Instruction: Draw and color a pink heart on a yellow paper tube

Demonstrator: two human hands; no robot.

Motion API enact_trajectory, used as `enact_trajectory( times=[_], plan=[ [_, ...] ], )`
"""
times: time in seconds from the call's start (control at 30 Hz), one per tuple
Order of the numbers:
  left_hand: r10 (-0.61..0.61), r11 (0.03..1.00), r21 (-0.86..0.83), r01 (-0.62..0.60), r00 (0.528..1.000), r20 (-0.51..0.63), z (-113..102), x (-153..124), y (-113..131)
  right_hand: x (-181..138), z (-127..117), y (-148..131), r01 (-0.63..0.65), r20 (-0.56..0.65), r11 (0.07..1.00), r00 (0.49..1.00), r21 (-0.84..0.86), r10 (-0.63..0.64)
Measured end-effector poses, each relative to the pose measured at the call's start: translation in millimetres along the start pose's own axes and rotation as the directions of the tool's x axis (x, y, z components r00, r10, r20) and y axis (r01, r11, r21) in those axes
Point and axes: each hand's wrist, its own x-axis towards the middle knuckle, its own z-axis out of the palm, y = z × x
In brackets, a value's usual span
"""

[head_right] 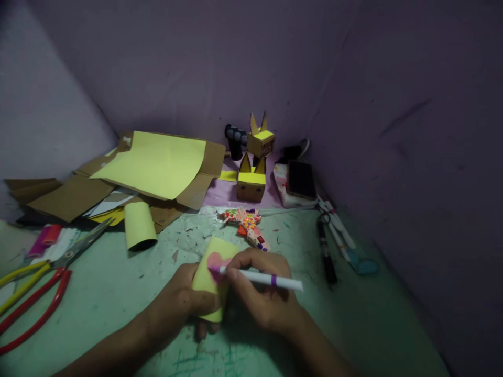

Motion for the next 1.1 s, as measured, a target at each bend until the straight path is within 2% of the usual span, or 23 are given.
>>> enact_trajectory(
  times=[0.7, 0.9, 1.1],
  plan=[
    [0.000, 1.000, -0.015, 0.000, 1.000, -0.001, 0.9, 0.1, -0.2, 0.7, -2.8, -1.8, -0.007, 0.020, 1.000, 1.000, -0.003, 0.007],
    [-0.001, 1.000, -0.013, 0.001, 1.000, -0.011, 1.2, -0.6, 0.3, 0.9, -1.4, 0.1, -0.025, -0.011, 1.000, 1.000, -0.011, 0.024],
    [0.009, 0.999, -0.041, -0.010, 1.000, -0.015, 0.4, -0.5, 0.2, 1.1, -4.0, -1.7, -0.019, 0.021, 0.999, 1.000, -0.026, 0.020]
  ],
)
